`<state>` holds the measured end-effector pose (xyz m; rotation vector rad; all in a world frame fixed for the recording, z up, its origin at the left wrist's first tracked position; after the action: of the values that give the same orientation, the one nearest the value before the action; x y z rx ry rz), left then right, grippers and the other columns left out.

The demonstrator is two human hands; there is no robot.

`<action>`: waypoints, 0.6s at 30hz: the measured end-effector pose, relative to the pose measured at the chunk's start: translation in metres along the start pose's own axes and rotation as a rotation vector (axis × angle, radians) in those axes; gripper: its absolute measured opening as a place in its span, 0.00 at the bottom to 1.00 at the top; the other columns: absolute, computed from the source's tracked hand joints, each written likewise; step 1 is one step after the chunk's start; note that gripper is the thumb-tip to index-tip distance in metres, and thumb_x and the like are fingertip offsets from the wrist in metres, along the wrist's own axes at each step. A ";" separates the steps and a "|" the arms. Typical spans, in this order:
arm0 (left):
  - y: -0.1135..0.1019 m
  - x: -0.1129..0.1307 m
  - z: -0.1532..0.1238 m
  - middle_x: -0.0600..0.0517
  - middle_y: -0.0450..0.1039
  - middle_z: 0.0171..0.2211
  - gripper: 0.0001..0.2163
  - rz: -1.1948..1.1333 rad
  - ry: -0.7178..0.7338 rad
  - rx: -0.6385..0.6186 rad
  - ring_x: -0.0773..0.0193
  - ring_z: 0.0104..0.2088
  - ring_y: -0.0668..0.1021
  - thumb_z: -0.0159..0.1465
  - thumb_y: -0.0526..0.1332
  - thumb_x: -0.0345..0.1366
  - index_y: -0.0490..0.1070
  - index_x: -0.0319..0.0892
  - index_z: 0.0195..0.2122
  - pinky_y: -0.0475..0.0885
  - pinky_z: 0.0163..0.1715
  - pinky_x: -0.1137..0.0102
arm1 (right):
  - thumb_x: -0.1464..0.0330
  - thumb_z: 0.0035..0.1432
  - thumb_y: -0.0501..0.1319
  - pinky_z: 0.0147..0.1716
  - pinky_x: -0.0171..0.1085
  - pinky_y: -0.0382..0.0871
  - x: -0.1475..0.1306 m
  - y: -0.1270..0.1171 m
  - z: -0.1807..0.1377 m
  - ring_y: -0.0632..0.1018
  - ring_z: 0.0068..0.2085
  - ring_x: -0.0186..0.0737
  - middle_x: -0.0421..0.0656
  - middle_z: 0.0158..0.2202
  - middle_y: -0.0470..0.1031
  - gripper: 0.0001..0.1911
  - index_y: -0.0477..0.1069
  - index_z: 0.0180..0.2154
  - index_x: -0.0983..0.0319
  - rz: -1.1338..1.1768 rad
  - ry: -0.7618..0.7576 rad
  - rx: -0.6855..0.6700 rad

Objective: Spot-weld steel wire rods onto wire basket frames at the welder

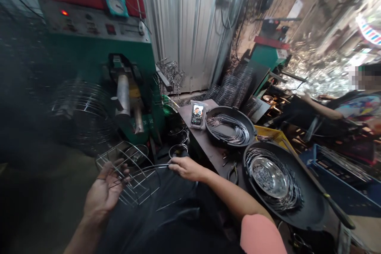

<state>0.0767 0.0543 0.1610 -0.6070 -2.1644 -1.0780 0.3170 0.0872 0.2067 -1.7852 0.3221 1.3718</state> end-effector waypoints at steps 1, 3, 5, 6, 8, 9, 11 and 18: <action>0.000 -0.002 -0.001 0.53 0.71 0.27 0.08 0.013 0.008 -0.006 0.69 0.23 0.72 0.59 0.56 0.37 0.72 0.40 0.32 0.67 0.19 0.75 | 0.65 0.61 0.50 0.27 0.29 0.58 -0.007 0.002 0.005 0.64 0.26 0.29 0.36 0.24 0.62 0.11 0.67 0.35 0.64 -0.101 -0.025 -0.025; 0.001 -0.007 -0.003 0.53 0.71 0.28 0.08 0.048 0.026 -0.021 0.70 0.23 0.71 0.57 0.59 0.38 0.72 0.40 0.33 0.66 0.18 0.76 | 0.67 0.61 0.50 0.30 0.30 0.59 -0.022 0.008 0.016 0.68 0.29 0.31 0.39 0.27 0.66 0.09 0.67 0.37 0.63 -0.303 -0.044 -0.079; 0.002 -0.011 -0.005 0.52 0.71 0.28 0.11 0.077 0.033 -0.020 0.70 0.23 0.71 0.55 0.61 0.41 0.72 0.40 0.34 0.65 0.18 0.76 | 0.68 0.61 0.51 0.30 0.32 0.60 -0.035 0.017 0.028 0.70 0.30 0.34 0.41 0.28 0.69 0.09 0.68 0.39 0.63 -0.517 -0.015 -0.140; 0.003 -0.013 -0.007 0.52 0.71 0.28 0.12 0.086 0.030 -0.022 0.70 0.24 0.71 0.54 0.62 0.42 0.73 0.40 0.34 0.65 0.18 0.76 | 0.68 0.61 0.51 0.30 0.32 0.60 -0.040 0.022 0.034 0.71 0.30 0.35 0.42 0.29 0.71 0.10 0.68 0.39 0.62 -0.621 0.009 -0.167; 0.004 -0.014 -0.009 0.53 0.70 0.29 0.14 0.096 0.027 -0.032 0.70 0.24 0.71 0.51 0.63 0.44 0.73 0.40 0.35 0.64 0.18 0.76 | 0.67 0.61 0.50 0.28 0.33 0.61 -0.051 0.031 0.043 0.73 0.31 0.38 0.43 0.31 0.72 0.10 0.68 0.40 0.61 -0.786 0.037 -0.202; 0.005 -0.013 -0.010 0.53 0.70 0.30 0.15 0.106 0.031 -0.047 0.70 0.24 0.71 0.50 0.64 0.45 0.73 0.41 0.35 0.64 0.18 0.76 | 0.66 0.61 0.50 0.28 0.33 0.62 -0.055 0.034 0.046 0.73 0.31 0.38 0.44 0.33 0.73 0.11 0.68 0.41 0.61 -0.842 0.035 -0.206; 0.005 -0.007 -0.012 0.53 0.70 0.32 0.17 0.138 0.060 -0.074 0.70 0.25 0.70 0.48 0.64 0.46 0.73 0.41 0.36 0.63 0.18 0.77 | 0.66 0.61 0.50 0.27 0.33 0.63 -0.063 0.037 0.050 0.74 0.32 0.38 0.45 0.37 0.73 0.11 0.68 0.41 0.61 -0.905 0.001 -0.189; -0.017 0.017 0.004 0.56 0.66 0.24 0.23 0.480 0.217 -0.071 0.71 0.22 0.66 0.42 0.69 0.45 0.70 0.42 0.39 0.59 0.17 0.77 | 0.68 0.58 0.56 0.31 0.31 0.62 -0.067 0.002 0.047 0.74 0.36 0.36 0.44 0.37 0.73 0.08 0.69 0.39 0.62 -0.847 -0.134 -0.032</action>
<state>0.0526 0.0500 0.1622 -0.9369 -1.6817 -0.9094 0.2595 0.1019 0.2630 -1.5539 -0.4888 0.8642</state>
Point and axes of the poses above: each hand's wrist, its own z-axis towards the middle knuckle, its own y-axis out of the palm, x = y × z, the point moved 2 cm from there along z, towards the middle knuckle
